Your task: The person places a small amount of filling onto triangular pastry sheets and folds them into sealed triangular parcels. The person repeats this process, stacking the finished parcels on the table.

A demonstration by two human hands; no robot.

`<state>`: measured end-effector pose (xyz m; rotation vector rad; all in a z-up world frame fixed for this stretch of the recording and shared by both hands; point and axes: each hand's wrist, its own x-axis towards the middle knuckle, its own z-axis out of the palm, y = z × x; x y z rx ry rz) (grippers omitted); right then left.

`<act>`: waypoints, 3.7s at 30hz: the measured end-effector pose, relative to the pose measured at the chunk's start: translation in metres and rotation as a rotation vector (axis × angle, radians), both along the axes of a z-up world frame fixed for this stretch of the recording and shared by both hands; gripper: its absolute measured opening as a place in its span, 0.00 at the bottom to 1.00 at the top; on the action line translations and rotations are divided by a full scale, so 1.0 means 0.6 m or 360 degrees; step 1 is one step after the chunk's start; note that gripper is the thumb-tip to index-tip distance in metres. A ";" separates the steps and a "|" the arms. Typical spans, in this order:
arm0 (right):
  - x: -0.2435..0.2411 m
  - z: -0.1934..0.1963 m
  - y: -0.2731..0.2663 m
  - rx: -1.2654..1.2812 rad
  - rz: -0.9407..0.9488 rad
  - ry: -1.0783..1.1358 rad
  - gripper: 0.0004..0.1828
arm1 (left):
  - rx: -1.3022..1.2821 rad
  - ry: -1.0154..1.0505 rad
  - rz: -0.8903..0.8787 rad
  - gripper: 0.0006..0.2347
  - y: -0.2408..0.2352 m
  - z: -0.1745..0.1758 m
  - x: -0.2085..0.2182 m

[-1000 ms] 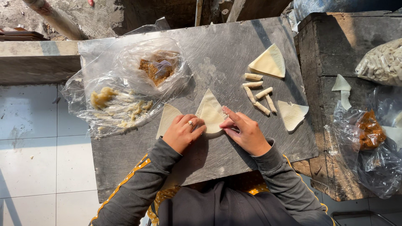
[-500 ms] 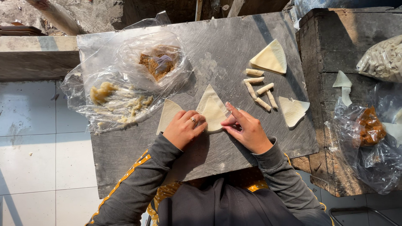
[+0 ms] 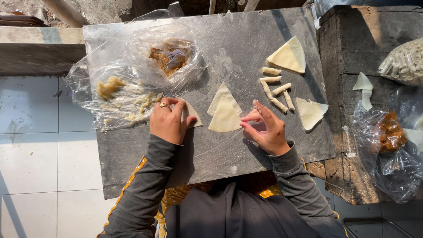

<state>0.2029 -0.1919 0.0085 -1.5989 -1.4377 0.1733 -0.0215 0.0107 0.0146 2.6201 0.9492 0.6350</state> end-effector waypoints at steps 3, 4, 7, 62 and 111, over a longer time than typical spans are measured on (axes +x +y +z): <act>0.000 -0.002 -0.001 0.0131 0.0030 -0.0054 0.45 | -0.0245 -0.0025 0.0078 0.17 0.003 -0.019 0.002; -0.001 -0.001 -0.003 0.0173 0.0053 -0.0065 0.44 | -0.0362 -0.0033 0.0098 0.16 0.003 -0.025 0.002; -0.013 0.003 -0.008 0.0233 0.0057 -0.0064 0.45 | -0.0258 -0.0124 0.0008 0.09 0.006 -0.035 -0.001; -0.028 0.001 -0.028 -0.0488 -0.0142 0.0354 0.42 | 0.0008 -0.0294 -0.0646 0.08 -0.105 0.000 0.019; 0.268 -0.004 0.121 -0.0361 -0.0484 -0.0029 0.41 | -0.0014 -0.0400 -0.0826 0.09 -0.110 0.005 0.008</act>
